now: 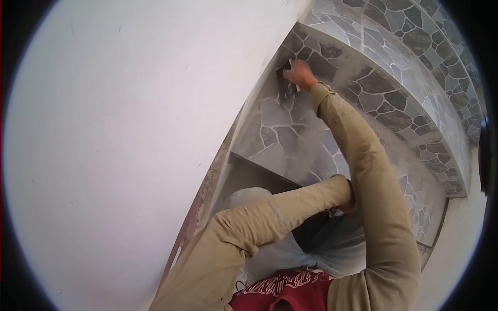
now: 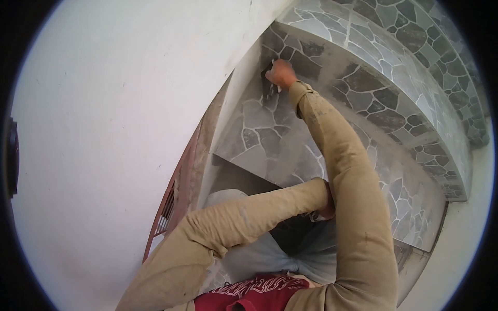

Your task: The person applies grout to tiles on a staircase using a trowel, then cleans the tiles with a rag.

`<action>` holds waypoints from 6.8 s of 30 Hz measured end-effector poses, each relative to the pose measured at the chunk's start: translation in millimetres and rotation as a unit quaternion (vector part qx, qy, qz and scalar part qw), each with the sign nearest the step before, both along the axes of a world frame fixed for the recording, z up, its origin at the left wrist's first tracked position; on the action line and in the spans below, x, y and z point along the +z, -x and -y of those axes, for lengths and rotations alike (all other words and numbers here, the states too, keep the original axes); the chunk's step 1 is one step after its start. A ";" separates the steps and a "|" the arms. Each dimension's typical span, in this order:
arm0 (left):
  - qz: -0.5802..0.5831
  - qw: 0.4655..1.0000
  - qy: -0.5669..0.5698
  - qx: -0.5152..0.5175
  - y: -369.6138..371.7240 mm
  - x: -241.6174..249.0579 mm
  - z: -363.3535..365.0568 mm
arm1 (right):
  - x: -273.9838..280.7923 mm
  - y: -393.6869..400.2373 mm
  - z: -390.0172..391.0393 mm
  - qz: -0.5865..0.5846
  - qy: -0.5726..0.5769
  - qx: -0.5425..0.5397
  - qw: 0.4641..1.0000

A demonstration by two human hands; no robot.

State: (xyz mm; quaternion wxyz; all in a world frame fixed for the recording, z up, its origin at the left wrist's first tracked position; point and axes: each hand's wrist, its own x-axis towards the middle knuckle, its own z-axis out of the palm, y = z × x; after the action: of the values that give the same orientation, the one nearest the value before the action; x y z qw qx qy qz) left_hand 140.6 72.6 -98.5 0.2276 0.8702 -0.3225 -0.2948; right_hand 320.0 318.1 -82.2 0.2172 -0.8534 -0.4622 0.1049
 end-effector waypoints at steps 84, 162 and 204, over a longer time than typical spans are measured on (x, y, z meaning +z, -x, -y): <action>-0.024 0.995 -0.095 -0.014 -2.6 30.9 -23.6 | -1.0 20.7 -2.7 -0.043 -0.074 -0.086 0.993; 0.008 0.996 -0.082 -0.032 -11.7 1.7 -11.8 | -33.2 45.7 18.4 -0.054 -0.105 0.036 0.992; 0.000 0.995 -0.055 -0.081 -6.0 36.0 -16.5 | -13.2 57.1 58.8 0.277 -0.069 0.159 0.945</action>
State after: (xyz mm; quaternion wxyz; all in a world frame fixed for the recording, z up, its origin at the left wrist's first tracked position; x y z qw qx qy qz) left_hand 146.7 89.1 -62.5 0.1546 0.8526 -0.3750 -0.3293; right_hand 262.9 259.3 -95.4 0.1191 -0.7474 -0.6395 -0.1349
